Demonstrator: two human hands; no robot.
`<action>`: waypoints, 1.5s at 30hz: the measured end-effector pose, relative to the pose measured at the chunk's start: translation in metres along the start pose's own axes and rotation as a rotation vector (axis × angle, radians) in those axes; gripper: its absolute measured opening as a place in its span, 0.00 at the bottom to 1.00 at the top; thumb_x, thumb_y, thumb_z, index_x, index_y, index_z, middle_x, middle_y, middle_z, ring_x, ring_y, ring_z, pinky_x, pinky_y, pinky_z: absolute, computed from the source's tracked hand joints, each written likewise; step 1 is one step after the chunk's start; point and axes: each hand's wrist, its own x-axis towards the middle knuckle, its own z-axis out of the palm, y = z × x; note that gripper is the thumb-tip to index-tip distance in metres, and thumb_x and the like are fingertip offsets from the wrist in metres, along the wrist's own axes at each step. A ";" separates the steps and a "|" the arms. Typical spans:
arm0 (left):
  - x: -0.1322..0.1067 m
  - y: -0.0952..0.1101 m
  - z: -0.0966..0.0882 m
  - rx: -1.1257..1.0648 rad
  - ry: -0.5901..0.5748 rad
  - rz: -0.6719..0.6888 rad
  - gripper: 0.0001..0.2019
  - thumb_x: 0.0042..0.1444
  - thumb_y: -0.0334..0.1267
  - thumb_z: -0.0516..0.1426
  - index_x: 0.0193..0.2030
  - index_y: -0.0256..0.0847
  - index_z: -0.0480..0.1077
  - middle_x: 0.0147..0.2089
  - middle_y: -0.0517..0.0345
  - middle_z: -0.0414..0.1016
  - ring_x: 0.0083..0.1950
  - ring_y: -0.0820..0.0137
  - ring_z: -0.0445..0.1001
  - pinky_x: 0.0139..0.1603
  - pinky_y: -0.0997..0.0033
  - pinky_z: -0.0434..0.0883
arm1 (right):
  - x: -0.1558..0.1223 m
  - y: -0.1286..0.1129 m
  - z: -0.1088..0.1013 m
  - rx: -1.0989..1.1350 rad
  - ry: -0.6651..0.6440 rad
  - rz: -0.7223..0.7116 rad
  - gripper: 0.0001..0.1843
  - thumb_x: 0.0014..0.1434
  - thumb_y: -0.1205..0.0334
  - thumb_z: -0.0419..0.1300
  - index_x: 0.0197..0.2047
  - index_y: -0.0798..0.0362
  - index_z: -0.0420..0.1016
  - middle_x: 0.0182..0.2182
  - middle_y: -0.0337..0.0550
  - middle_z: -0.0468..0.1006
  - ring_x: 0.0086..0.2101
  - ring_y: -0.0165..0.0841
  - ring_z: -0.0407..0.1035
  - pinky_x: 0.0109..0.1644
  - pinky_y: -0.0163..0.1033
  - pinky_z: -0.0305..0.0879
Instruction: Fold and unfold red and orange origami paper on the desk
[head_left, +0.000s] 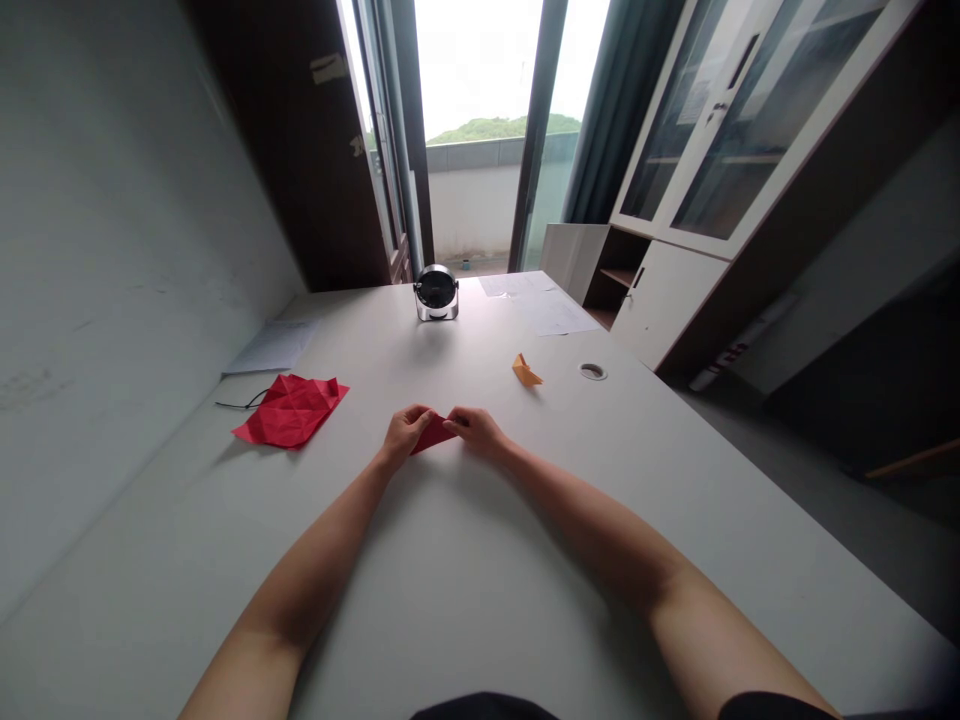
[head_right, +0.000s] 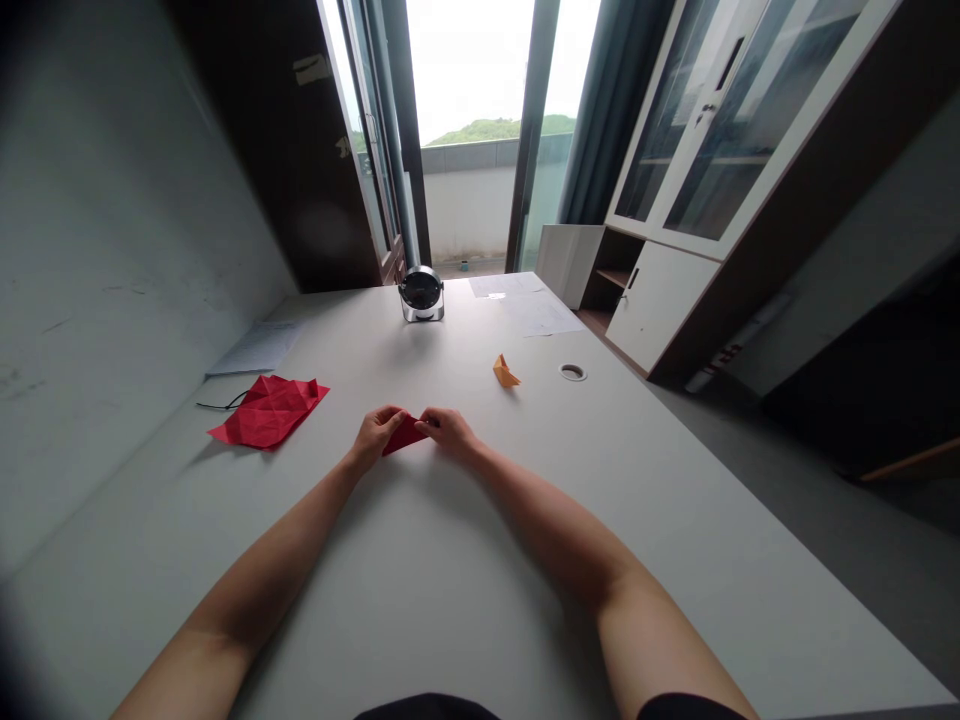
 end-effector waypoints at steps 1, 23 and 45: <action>0.000 0.001 0.000 0.000 0.007 0.003 0.19 0.52 0.54 0.64 0.36 0.37 0.77 0.34 0.54 0.79 0.33 0.68 0.74 0.35 0.71 0.69 | 0.000 -0.001 -0.001 0.003 0.004 -0.002 0.16 0.59 0.49 0.59 0.31 0.54 0.75 0.22 0.34 0.68 0.25 0.27 0.57 0.30 0.33 0.52; 0.003 -0.001 -0.004 0.047 -0.104 0.036 0.14 0.53 0.49 0.62 0.36 0.39 0.78 0.32 0.56 0.78 0.32 0.68 0.73 0.35 0.69 0.68 | 0.006 0.006 -0.004 0.440 0.217 0.093 0.26 0.58 0.36 0.58 0.29 0.53 0.69 0.20 0.37 0.70 0.22 0.29 0.64 0.28 0.36 0.62; 0.008 -0.002 -0.008 -0.155 -0.087 -0.022 0.18 0.52 0.49 0.65 0.41 0.35 0.77 0.33 0.53 0.79 0.30 0.69 0.75 0.37 0.67 0.72 | 0.002 -0.006 0.001 0.546 0.037 0.051 0.21 0.54 0.44 0.64 0.38 0.54 0.73 0.30 0.42 0.77 0.30 0.32 0.70 0.36 0.39 0.69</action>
